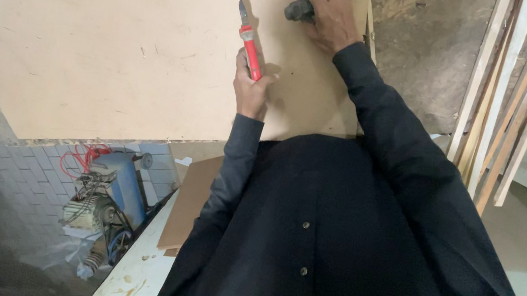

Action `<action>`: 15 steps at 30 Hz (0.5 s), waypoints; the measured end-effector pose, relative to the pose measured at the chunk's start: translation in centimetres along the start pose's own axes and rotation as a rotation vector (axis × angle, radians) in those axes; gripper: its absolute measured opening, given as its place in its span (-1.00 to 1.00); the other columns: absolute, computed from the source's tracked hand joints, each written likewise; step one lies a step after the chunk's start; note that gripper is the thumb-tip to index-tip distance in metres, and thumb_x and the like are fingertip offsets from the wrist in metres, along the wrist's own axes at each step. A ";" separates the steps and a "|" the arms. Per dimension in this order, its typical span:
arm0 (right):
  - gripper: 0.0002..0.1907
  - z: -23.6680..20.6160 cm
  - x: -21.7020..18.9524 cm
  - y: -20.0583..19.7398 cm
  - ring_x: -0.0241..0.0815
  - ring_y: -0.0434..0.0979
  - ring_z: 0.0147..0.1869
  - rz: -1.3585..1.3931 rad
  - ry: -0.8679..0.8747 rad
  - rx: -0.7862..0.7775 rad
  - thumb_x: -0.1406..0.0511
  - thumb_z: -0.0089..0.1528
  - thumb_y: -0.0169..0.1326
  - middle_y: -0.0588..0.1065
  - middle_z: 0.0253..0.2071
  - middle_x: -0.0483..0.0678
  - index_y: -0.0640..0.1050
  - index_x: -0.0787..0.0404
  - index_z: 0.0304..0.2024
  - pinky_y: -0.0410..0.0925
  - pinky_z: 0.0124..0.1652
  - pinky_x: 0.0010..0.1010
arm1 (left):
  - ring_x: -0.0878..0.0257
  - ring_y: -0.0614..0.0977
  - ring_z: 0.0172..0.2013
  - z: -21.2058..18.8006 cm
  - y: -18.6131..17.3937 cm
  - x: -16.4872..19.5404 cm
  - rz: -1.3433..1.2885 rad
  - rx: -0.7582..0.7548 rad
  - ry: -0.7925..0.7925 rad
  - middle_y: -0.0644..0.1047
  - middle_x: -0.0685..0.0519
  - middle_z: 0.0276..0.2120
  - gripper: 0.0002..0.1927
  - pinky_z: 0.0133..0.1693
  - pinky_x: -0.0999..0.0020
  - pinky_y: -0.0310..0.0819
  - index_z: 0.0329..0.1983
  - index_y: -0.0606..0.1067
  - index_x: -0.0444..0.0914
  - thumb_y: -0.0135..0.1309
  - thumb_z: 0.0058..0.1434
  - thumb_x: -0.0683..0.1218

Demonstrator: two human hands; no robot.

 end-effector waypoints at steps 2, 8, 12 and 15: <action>-0.53 0.0 0.3 0.1 0.08 0.38 0.05 0.010 -0.003 0.025 0.37 0.02 0.31 0.39 -0.09 0.01 0.45 0.19 -0.04 0.18 0.00 -0.11 | 0.18 0.48 -0.03 0.2 -0.1 -0.3 -0.059 -0.007 0.004 0.43 -0.01 -0.04 -0.23 0.05 0.30 0.45 0.26 0.33 -0.34 0.22 -0.10 -0.33; -0.55 -0.3 0.3 0.5 0.06 0.39 0.02 -0.021 0.021 0.084 0.41 0.03 0.27 0.38 -0.12 -0.01 0.45 0.17 -0.05 0.19 -0.02 -0.13 | 0.24 0.48 -0.09 0.0 0.3 -0.5 0.027 0.017 0.017 0.45 0.04 -0.09 -0.26 0.02 0.37 0.42 0.23 0.32 -0.29 0.23 -0.09 -0.32; -0.56 -0.3 0.5 0.2 0.07 0.38 -0.01 -0.015 0.020 0.111 0.42 0.04 0.27 0.37 -0.14 0.01 0.44 0.18 -0.06 0.19 -0.02 -0.12 | 0.34 0.40 -0.30 0.3 0.3 0.0 -0.103 -0.012 -0.055 0.37 0.10 -0.22 -0.32 -0.29 0.43 0.39 0.17 0.35 -0.28 0.20 -0.10 -0.33; -0.55 -0.3 0.6 0.1 0.08 0.38 0.00 0.015 0.031 0.124 0.45 0.03 0.24 0.37 -0.13 0.02 0.44 0.18 -0.05 0.20 -0.01 -0.12 | 0.38 0.35 -0.48 0.6 0.0 0.0 -0.126 -0.025 -0.122 0.34 0.14 -0.36 -0.36 -0.50 0.47 0.26 0.15 0.36 -0.27 0.18 -0.07 -0.32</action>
Point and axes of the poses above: each hand's wrist, its own z-axis towards the middle knuckle, its own y-axis out of the palm, x = y × z, the point moved 4 cm from there along z, towards the middle knuckle
